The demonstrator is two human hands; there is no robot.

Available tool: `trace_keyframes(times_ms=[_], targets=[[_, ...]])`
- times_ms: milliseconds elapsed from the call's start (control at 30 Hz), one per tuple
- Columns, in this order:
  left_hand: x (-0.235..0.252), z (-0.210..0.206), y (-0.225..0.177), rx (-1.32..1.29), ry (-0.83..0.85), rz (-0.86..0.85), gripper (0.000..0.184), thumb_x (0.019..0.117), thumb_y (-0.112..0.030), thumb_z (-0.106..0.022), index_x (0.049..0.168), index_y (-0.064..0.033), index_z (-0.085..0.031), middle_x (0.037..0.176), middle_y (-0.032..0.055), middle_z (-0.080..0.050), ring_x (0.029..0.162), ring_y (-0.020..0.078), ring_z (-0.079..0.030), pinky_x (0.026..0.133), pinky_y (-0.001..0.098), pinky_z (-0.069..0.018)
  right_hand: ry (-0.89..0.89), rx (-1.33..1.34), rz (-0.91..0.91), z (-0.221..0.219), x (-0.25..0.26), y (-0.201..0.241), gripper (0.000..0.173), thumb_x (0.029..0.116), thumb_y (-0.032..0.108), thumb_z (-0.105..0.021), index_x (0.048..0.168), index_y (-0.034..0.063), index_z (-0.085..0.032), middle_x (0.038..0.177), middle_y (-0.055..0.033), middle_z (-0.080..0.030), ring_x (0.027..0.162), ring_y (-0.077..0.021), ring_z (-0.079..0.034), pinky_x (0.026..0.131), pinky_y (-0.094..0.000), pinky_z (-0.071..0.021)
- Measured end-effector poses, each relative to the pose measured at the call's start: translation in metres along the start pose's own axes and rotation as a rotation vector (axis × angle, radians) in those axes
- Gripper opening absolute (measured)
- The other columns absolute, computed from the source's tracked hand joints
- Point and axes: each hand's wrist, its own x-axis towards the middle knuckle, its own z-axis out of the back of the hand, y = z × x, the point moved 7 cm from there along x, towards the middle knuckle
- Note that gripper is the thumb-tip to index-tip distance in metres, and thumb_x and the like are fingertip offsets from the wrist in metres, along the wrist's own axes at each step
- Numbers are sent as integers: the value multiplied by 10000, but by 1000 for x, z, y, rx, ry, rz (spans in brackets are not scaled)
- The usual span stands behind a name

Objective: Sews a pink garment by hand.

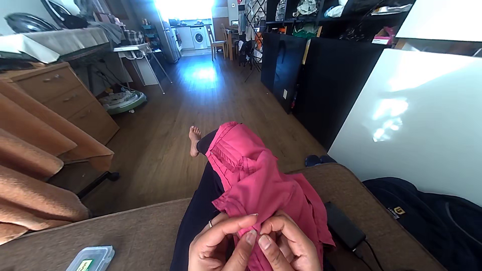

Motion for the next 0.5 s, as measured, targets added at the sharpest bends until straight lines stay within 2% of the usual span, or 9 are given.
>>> trace_keyframes(times_ms=[100,200,333,433,500], targets=[[0,-1,-1,27,27,-14,299,912,-17,-720,1167,-159,-779,1054,-59,-742,955,32,-687,859,217,-586,-17,-12,26,1,0,-1,82,987,93,-646,980,13,-660,926,-10,-588,801,30,-573,691,-113,-508],[0,-2,-2,61,54,-16,290,908,-13,-721,1164,-135,-777,1027,-48,-739,927,23,-676,839,207,-579,-25,-2,32,3,0,-3,89,978,100,-668,974,12,-655,917,-11,-587,744,36,-569,639,-108,-506],[0,-2,-3,129,97,-39,275,911,-35,-723,1163,-130,-775,986,-36,-734,909,18,-662,817,187,-557,-20,24,14,4,0,-4,86,960,92,-697,969,16,-660,912,-2,-614,713,38,-589,620,-118,-529],[-1,-2,-4,70,96,-15,274,919,-29,-699,1157,-138,-779,1002,-54,-731,924,14,-662,824,189,-563,-8,21,16,3,-1,-3,85,961,82,-692,969,7,-654,909,-14,-616,709,28,-603,623,-126,-544],[0,-1,-2,-5,76,7,255,964,-57,-648,1158,-152,-783,1025,-74,-741,927,-6,-663,829,178,-557,10,6,26,1,0,-2,87,970,82,-678,967,1,-649,912,-24,-613,726,20,-604,638,-131,-543]])
